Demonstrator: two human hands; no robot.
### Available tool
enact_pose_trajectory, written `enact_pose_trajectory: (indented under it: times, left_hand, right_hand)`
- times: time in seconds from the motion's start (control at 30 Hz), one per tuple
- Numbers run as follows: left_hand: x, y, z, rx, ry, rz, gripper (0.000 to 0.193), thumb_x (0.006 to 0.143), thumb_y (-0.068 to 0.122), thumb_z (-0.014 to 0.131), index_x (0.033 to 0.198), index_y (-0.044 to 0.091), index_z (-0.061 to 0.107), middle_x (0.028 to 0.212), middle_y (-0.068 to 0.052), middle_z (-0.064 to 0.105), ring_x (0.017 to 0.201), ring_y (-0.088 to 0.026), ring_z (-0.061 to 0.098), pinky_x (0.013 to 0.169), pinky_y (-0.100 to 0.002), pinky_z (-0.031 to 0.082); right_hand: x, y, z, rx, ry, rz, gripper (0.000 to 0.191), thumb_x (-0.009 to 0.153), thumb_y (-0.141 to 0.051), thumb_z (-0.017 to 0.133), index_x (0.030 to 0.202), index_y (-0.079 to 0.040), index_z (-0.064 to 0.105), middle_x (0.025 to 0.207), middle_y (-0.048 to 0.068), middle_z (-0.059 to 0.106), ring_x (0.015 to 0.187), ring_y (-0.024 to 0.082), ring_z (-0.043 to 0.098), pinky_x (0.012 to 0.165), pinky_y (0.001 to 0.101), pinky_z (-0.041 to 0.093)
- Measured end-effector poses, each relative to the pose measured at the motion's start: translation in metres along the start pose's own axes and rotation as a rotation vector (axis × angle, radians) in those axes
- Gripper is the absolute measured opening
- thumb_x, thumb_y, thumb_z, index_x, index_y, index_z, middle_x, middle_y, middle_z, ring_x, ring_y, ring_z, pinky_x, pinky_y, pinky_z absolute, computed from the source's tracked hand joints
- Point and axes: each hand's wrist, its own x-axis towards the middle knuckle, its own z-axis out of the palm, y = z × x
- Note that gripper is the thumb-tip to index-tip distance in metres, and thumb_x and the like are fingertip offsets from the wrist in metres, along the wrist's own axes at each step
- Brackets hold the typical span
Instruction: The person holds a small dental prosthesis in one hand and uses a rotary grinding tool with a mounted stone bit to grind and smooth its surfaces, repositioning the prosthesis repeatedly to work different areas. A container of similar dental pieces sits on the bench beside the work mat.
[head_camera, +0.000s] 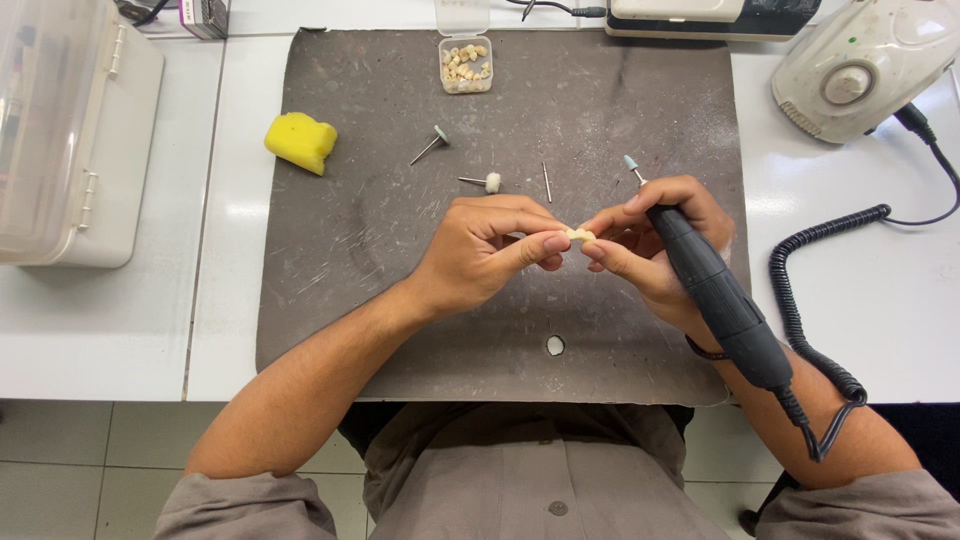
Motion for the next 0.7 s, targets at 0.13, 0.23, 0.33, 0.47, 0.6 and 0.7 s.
enact_pose_trajectory:
  times: [0.13,0.23,0.33,0.47,0.6,0.7]
  left_hand:
    - [-0.0006,-0.0003,0.0002,0.001,0.008,0.003,0.016,0.104,0.017,0.069,0.11,0.005,0.078,0.101,-0.006,0.076,0.088,-0.011,0.076,0.076,-0.023,0.066]
    - [-0.001,0.0001,-0.0003,0.004,0.01,0.0,0.016,0.104,0.016,0.069,0.11,0.005,0.078,0.101,-0.006,0.076,0.088,-0.011,0.076,0.076,-0.023,0.065]
    - [0.0004,-0.0002,0.0,0.012,-0.001,-0.003,0.016,0.103,0.016,0.07,0.111,0.006,0.078,0.1,-0.006,0.076,0.087,-0.01,0.076,0.075,-0.022,0.065]
    - [-0.0004,0.0001,0.0,0.005,0.001,-0.014,0.016,0.102,0.016,0.071,0.113,0.006,0.078,0.102,-0.006,0.076,0.088,-0.01,0.075,0.074,-0.022,0.064]
    - [-0.0005,0.0003,0.0,0.009,0.021,0.009,0.017,0.102,0.016,0.072,0.116,0.007,0.077,0.106,-0.006,0.076,0.092,-0.01,0.076,0.077,-0.021,0.066]
    - [0.0,0.0006,-0.0006,0.01,0.031,0.014,0.019,0.101,0.017,0.073,0.117,0.007,0.076,0.108,-0.006,0.077,0.094,-0.01,0.077,0.078,-0.02,0.067]
  right_hand:
    - [0.0006,0.0005,-0.0011,0.003,-0.016,-0.001,0.042,0.095,0.003,0.078,0.122,-0.008,0.048,0.104,0.022,0.074,0.098,0.026,0.079,0.079,0.0321,0.071]
    - [0.001,0.0012,0.0,0.005,-0.014,-0.015,0.042,0.094,0.004,0.078,0.122,-0.008,0.048,0.104,0.021,0.073,0.101,0.027,0.079,0.08,0.0322,0.071]
    - [0.0018,0.0016,-0.001,-0.007,-0.018,-0.023,0.043,0.094,0.005,0.078,0.122,-0.008,0.048,0.104,0.021,0.073,0.103,0.028,0.079,0.082,0.0326,0.071]
    - [0.0014,0.0008,-0.0013,-0.012,-0.007,-0.001,0.044,0.094,0.005,0.078,0.123,-0.008,0.048,0.105,0.021,0.074,0.103,0.028,0.078,0.083,0.0321,0.071]
    - [0.0014,0.0005,-0.0012,-0.059,-0.012,-0.039,0.046,0.093,0.005,0.079,0.123,-0.009,0.047,0.105,0.021,0.075,0.102,0.026,0.079,0.081,0.0305,0.07]
    - [0.002,0.0009,-0.0003,-0.058,-0.014,-0.043,0.045,0.093,0.004,0.08,0.123,-0.009,0.048,0.106,0.021,0.074,0.102,0.026,0.079,0.084,0.031,0.07]
